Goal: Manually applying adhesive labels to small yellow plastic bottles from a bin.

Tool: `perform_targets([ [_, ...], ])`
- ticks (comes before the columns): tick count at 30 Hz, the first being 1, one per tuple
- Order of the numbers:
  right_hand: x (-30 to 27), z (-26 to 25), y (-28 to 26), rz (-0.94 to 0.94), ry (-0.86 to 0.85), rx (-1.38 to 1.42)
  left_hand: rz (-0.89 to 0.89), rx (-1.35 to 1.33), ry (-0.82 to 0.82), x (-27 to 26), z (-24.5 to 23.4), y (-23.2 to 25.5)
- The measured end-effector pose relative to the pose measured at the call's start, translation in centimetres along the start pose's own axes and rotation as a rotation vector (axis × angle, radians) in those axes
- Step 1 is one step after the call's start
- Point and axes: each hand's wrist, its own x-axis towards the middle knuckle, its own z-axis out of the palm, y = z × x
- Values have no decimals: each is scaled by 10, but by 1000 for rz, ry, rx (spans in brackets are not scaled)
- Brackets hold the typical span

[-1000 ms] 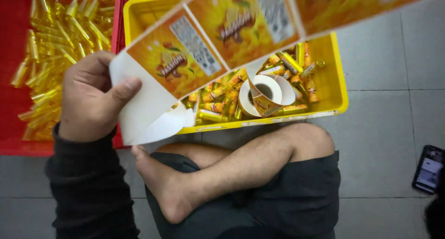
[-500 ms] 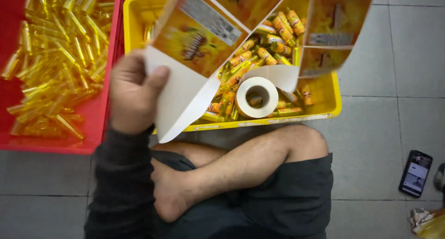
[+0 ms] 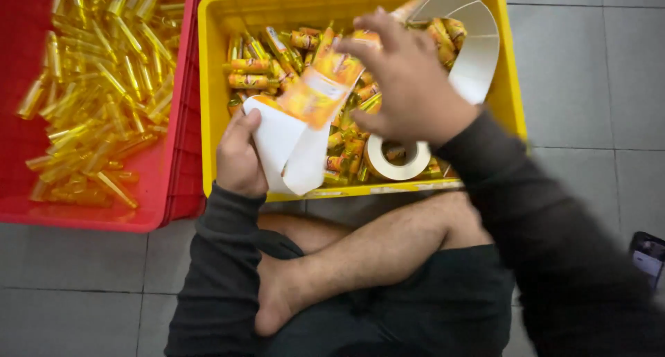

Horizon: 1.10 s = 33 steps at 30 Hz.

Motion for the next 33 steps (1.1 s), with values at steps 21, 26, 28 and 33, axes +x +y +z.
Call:
perform_targets([
  [21, 11, 45, 25, -245, 433, -38, 137, 1122, -182, 22, -3, -12],
  [26, -10, 115, 86, 403, 197, 760, -135, 833, -225, 33, -17, -44],
  [28, -9, 115, 89, 555, 264, 1202, -86, 856, -244, 34, -18, -47],
  [33, -2, 108, 78, 879, 196, 1179, -59, 883, -243, 31, -3, -55],
])
